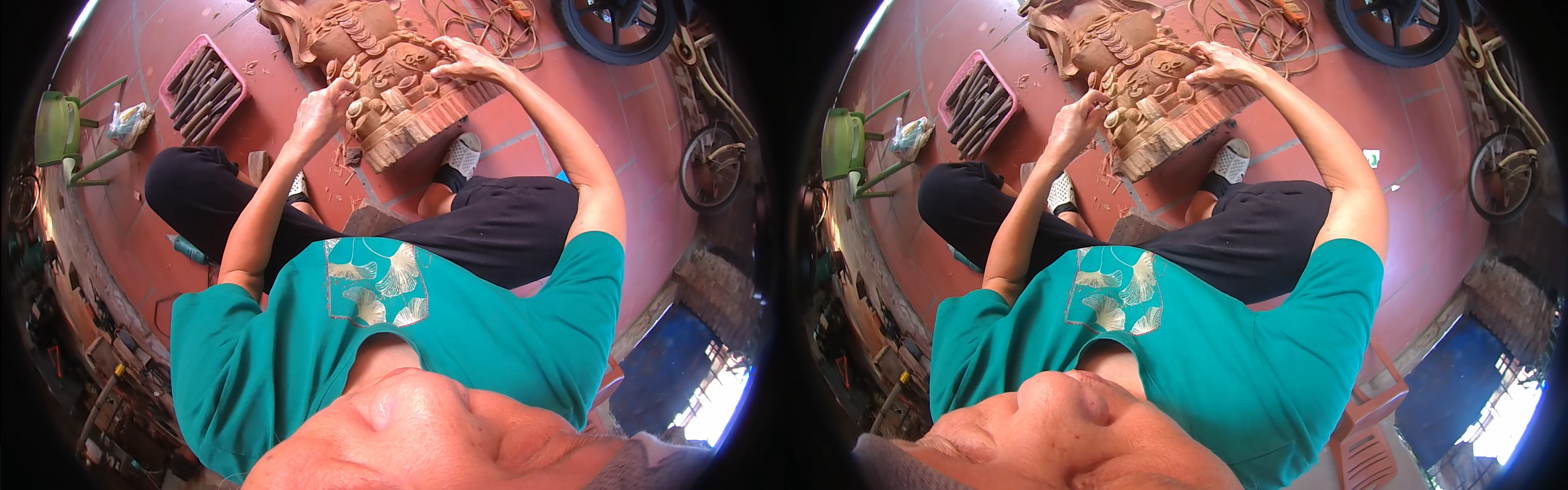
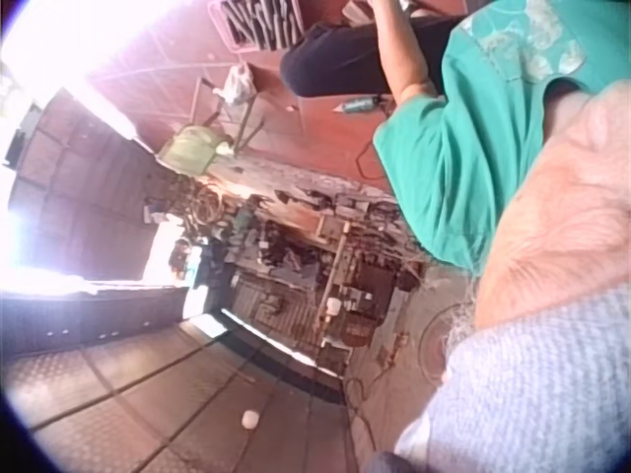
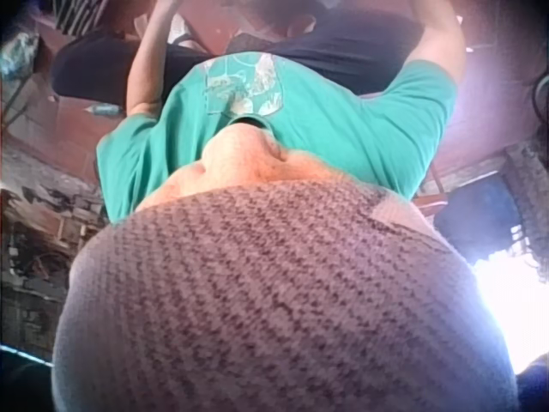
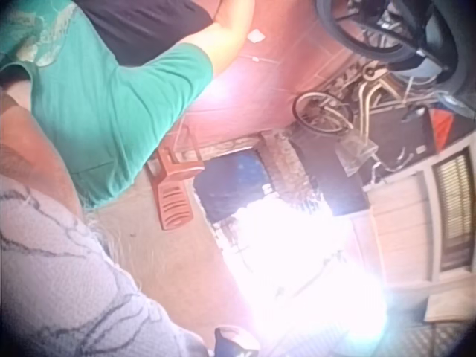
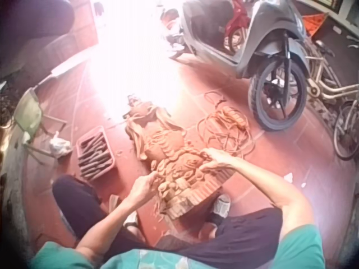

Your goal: The person sits on the floor and carves a wooden sculpture using a chisel and mallet. They repeatedly strike the chisel to shape the wood, occasionally adjusting the tool and the sculpture's position.

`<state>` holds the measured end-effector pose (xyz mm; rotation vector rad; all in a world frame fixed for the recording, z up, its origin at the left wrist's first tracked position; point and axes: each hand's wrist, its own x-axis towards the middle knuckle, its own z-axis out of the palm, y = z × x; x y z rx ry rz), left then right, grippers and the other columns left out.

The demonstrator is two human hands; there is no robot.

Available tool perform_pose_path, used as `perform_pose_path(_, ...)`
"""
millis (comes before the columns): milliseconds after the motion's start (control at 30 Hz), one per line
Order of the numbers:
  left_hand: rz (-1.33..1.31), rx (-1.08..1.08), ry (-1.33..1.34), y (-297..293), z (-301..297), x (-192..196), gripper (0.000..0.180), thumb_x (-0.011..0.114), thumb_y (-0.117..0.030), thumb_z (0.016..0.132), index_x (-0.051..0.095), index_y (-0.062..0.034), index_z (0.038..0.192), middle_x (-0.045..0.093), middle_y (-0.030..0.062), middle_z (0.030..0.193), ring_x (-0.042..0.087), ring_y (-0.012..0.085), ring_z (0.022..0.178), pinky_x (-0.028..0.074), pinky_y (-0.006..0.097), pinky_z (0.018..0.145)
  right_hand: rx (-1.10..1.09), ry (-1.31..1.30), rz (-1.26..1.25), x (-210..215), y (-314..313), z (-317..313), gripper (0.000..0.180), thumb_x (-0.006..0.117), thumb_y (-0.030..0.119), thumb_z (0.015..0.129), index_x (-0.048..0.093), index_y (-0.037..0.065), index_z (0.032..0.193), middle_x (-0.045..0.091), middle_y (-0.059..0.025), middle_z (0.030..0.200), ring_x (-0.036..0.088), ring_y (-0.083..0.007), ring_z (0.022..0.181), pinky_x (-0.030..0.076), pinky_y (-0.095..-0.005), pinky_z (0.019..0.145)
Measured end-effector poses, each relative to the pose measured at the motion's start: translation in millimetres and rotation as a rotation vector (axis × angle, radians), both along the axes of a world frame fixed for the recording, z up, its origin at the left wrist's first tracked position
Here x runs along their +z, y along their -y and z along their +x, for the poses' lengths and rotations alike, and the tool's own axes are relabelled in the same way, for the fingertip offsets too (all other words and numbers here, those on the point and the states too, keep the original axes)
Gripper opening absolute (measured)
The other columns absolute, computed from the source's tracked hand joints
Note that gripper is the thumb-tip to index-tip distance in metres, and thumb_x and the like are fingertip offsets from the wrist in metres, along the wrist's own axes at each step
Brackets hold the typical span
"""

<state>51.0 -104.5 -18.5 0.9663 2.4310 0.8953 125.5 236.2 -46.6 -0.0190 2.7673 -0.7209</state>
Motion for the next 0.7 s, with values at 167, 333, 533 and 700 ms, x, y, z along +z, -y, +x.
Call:
perform_pose_path(167,0.006,-0.031,-0.104,1,5,2,0.021,0.056,-0.017,0.091,0.060,-0.0093,0.111,0.068,0.0210,0.088,0.066,0.0381,0.085,0.051,0.045,0.072,0.003,-0.004,0.004,-4,-2,-2,0.079,0.067,0.062,0.078,0.046,0.011,0.135,0.057,-0.0186,0.126,0.052,-0.0343,0.122,0.043,-0.0457,0.099)
perform_pose_path(333,-0.047,-0.078,-0.274,2,10,-9,0.021,0.055,-0.016,0.092,0.060,-0.0088,0.111,0.068,0.0211,0.087,0.067,0.0359,0.085,0.051,0.043,0.072,0.008,0.008,-0.006,0,0,-2,0.081,0.066,0.063,0.078,0.046,0.011,0.136,0.056,-0.0192,0.127,0.051,-0.0351,0.122,0.043,-0.0462,0.100)
perform_pose_path(533,0.172,0.017,0.087,3,2,-23,0.018,0.055,-0.013,0.093,0.061,-0.0085,0.109,0.068,0.0187,0.084,0.068,0.0354,0.079,0.052,0.040,0.067,0.021,0.004,0.006,3,2,-1,0.075,0.066,0.056,0.083,0.044,0.008,0.136,0.055,-0.0211,0.128,0.052,-0.0355,0.121,0.043,-0.0447,0.100)
perform_pose_path(700,0.176,-0.023,-0.054,2,4,-26,0.016,0.056,-0.013,0.093,0.061,-0.0082,0.108,0.068,0.0191,0.083,0.067,0.0369,0.079,0.052,0.041,0.066,0.009,-0.003,-0.014,5,3,0,0.078,0.067,0.058,0.080,0.045,0.009,0.136,0.055,-0.0205,0.129,0.051,-0.0359,0.123,0.042,-0.0453,0.101)
